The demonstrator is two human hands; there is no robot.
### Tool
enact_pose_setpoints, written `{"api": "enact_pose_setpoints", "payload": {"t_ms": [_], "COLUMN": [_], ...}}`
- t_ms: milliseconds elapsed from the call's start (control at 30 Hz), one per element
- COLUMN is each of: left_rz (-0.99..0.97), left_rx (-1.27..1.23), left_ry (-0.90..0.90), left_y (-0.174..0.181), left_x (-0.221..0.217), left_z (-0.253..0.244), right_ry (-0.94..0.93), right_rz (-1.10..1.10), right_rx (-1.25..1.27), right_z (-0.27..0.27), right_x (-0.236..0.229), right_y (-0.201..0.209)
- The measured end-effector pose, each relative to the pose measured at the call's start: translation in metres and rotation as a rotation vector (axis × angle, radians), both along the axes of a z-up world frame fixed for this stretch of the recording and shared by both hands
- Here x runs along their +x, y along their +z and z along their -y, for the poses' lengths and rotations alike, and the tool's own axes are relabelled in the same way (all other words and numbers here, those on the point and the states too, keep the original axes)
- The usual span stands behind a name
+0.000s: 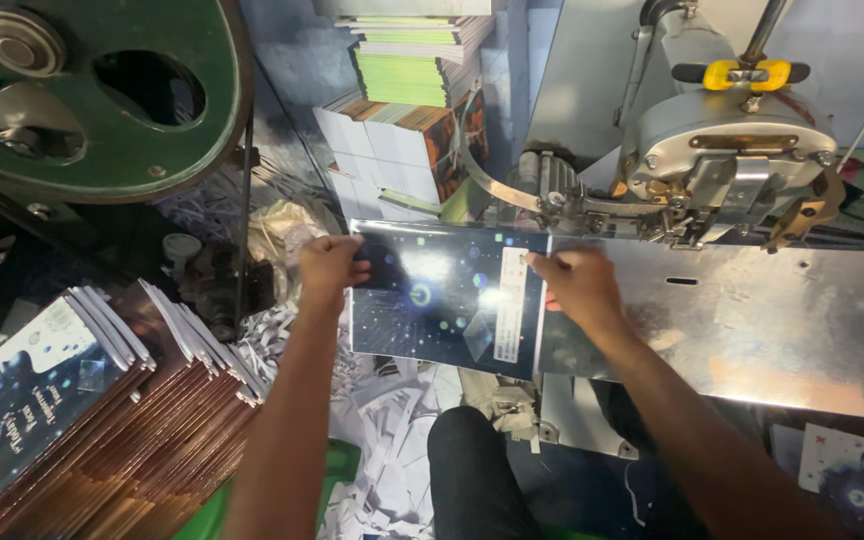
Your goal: The person repeatedly picks up book covers, places them on a binding machine, and operates the machine to attach the cover to the book. The person then removes the finished book and places it on a stack.
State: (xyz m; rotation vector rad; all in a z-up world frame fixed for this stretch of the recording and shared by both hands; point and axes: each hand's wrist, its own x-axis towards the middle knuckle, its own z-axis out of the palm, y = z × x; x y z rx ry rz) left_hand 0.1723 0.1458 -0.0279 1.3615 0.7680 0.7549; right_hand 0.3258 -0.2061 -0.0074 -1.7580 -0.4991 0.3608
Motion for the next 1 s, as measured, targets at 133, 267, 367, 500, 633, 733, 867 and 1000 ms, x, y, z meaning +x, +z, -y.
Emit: {"api": "enact_pose_setpoints", "payload": {"t_ms": [133,267,367,500,633,733,867,1000], "left_rz": [-0.019,-0.062,-0.037,-0.038,-0.204,-0.192,-0.346,-0.377], "left_rx": [0.072,0.083,0.106,0.181,0.345,0.360,0.358,0.465], "left_ry": [0.014,-0.004,-0.009,-0.017,0.025,0.007,0.024,-0.005], "left_y": [0.001,-0.001,-0.002,0.006,0.021,0.032,0.039,0.035], "left_x": [0.005,0.009,0.018,0.024,0.023,0.025,0.038,0.048], "left_z": [0.015,0.021,0.026,0.046,0.076,0.096,0.116,0.131], "right_ry": [-0.030,-0.034,-0.063,-0.076,-0.115,-0.151,-0.236,-0.251], "right_rz": [0.067,0.072,0.049,0.020,0.065,0.107,0.163,0.158], "right_rx": [-0.069,-0.057,-0.103,-0.082,-0.128,-0.124,-0.330,-0.175], "right_z": [0.008,0.019,0.029,0.045,0.063,0.076,0.092,0.112], "right_x": [0.001,0.005,0.011,0.017,0.019,0.015,0.021,0.026], "right_y": [0.010,0.009,0.009,0.013,0.019,0.022,0.027,0.022]}}
